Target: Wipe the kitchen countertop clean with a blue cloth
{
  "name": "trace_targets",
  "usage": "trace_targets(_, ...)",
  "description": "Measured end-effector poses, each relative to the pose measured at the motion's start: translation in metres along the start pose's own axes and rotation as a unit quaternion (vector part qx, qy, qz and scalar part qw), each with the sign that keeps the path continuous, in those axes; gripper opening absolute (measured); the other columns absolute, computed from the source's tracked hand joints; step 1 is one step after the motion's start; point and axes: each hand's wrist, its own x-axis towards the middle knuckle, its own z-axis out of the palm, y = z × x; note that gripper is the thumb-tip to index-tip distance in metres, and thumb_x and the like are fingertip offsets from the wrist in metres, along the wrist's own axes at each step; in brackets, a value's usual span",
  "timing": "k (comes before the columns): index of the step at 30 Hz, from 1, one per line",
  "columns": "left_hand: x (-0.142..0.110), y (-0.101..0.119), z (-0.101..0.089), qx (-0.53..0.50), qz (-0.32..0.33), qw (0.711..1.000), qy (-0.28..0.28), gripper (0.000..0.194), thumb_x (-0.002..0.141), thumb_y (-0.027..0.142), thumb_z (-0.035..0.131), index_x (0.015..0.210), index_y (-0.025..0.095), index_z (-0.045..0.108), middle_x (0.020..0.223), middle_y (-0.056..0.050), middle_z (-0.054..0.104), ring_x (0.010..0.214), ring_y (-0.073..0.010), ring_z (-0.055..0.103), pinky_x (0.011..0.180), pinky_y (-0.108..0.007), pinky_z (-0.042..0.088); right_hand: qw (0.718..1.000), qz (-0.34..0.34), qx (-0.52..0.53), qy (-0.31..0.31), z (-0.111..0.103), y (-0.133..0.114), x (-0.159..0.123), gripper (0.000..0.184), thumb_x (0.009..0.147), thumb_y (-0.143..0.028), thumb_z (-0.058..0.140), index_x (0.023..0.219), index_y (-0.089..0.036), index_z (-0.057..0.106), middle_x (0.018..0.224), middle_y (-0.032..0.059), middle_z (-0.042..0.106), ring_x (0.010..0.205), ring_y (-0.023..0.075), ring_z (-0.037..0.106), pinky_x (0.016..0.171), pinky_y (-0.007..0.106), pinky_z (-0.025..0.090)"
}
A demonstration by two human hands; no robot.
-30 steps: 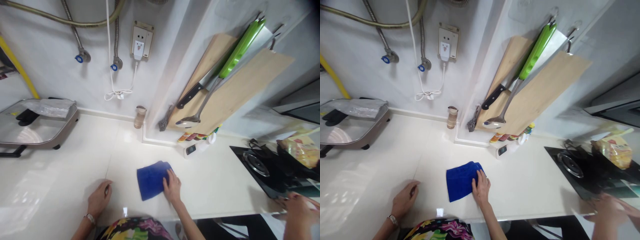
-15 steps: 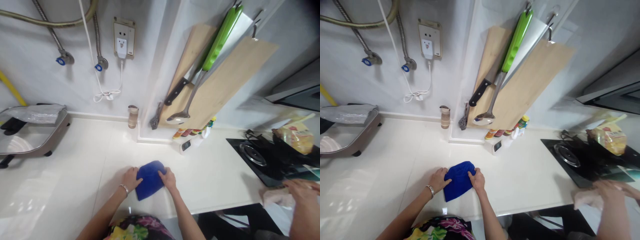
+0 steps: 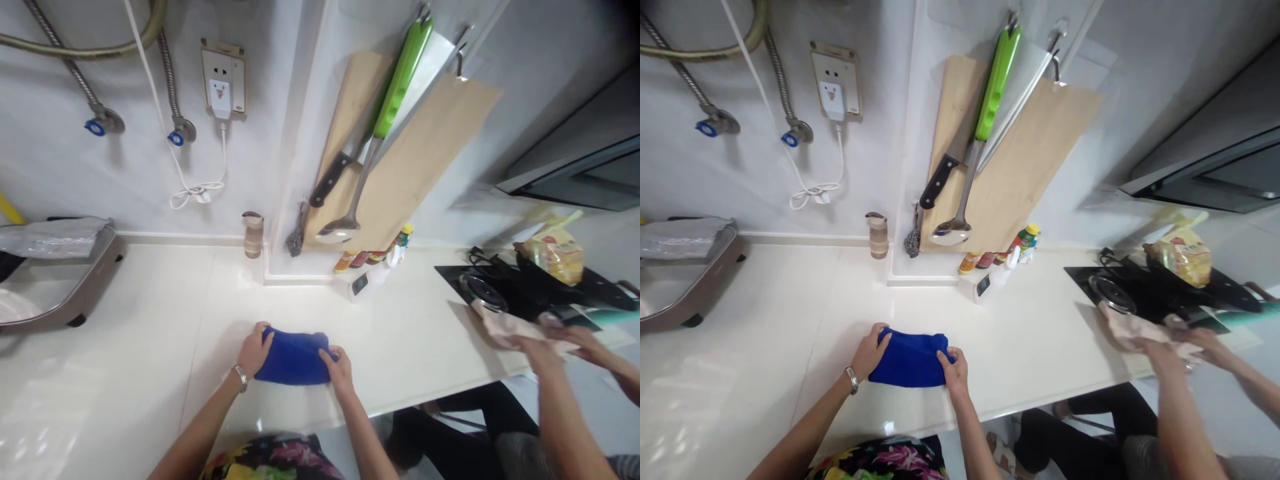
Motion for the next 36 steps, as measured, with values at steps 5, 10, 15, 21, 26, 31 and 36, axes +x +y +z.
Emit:
trace_targets(5, 0.020, 0.007, -0.010, 0.023, 0.047, 0.998, -0.032, 0.038, 0.094, 0.044, 0.046, 0.125, 0.024, 0.055, 0.099, -0.005, 0.073, 0.092, -0.0221, 0.069, 0.087, -0.035, 0.052, 0.998, 0.022, 0.046, 0.027, 0.004, 0.012, -0.017, 0.055, 0.073, -0.066, 0.060, 0.100, -0.018, 0.060, 0.094, 0.0082, 0.071, 0.086, 0.0242, 0.068, 0.073, 0.035, 0.057)
trace_targets(10, 0.018, -0.024, -0.022, 0.037, 0.030, 0.998, -0.032, 0.040, 0.090, 0.037, 0.046, 0.124, 0.020, 0.057, 0.111, -0.008, 0.073, 0.079, -0.0174, 0.069, 0.082, -0.032, 0.054, 0.998, 0.002, 0.045, 0.051, 0.000, 0.013, -0.016, 0.053, 0.069, -0.061, 0.063, 0.100, -0.019, 0.058, 0.098, 0.0101, 0.071, 0.095, 0.0265, 0.067, 0.084, 0.038, 0.056)
trace_targets(15, -0.013, -0.074, -0.059, -0.014, 0.006, 0.999, 0.037, 0.044, 0.091, 0.050, 0.042, 0.117, 0.021, 0.062, 0.089, -0.003, 0.075, 0.068, -0.0164, 0.069, 0.074, -0.030, 0.056, 0.997, -0.019, 0.021, 0.077, -0.026, 0.010, 0.001, 0.050, 0.067, -0.060, 0.060, 0.098, -0.020, 0.057, 0.096, 0.0104, 0.071, 0.095, 0.0279, 0.067, 0.089, 0.041, 0.054)
trace_targets(21, -0.052, -0.113, -0.080, -0.035, -0.047, 0.992, 0.111, 0.043, 0.088, 0.053, 0.044, 0.109, 0.020, 0.064, 0.081, -0.001, 0.074, 0.067, -0.0164, 0.068, 0.068, -0.028, 0.055, 0.993, -0.034, -0.035, 0.104, -0.048, -0.009, 0.008, 0.055, 0.070, -0.059, 0.058, 0.105, -0.018, 0.059, 0.104, 0.0144, 0.071, 0.100, 0.0304, 0.066, 0.094, 0.046, 0.052)
trace_targets(26, -0.055, -0.105, -0.065, 0.048, -0.050, 0.984, 0.165, 0.036, 0.087, 0.045, 0.043, 0.101, 0.023, 0.067, 0.097, -0.003, 0.076, 0.082, -0.0182, 0.070, 0.078, -0.029, 0.055, 0.975, -0.100, 0.007, -0.196, -0.041, -0.055, -0.011, 0.056, 0.084, -0.059, 0.057, 0.123, -0.020, 0.061, 0.121, 0.0120, 0.069, 0.103, 0.0259, 0.067, 0.091, 0.042, 0.055)
trace_targets(31, -0.053, -0.101, -0.060, 0.076, -0.049, 0.981, 0.169, 0.036, 0.090, 0.042, 0.042, 0.104, 0.022, 0.068, 0.104, -0.005, 0.075, 0.091, -0.0194, 0.070, 0.087, -0.031, 0.054, 0.987, -0.120, -0.041, -0.103, -0.021, -0.060, -0.011, 0.057, 0.095, -0.058, 0.039, 0.126, -0.015, 0.061, 0.124, 0.0157, 0.067, 0.112, 0.0279, 0.064, 0.099, 0.050, 0.052)
trace_targets(36, -0.053, -0.105, -0.061, 0.083, -0.073, 0.981, 0.159, 0.036, 0.090, 0.042, 0.041, 0.105, 0.023, 0.068, 0.107, -0.004, 0.075, 0.091, -0.0194, 0.070, 0.084, -0.031, 0.053, 0.891, -0.291, -0.330, -0.116, 0.030, -0.034, -0.031, 0.051, 0.098, -0.039, 0.036, 0.143, -0.020, 0.050, 0.155, 0.0112, 0.043, 0.148, 0.0326, 0.028, 0.121, 0.064, 0.017)
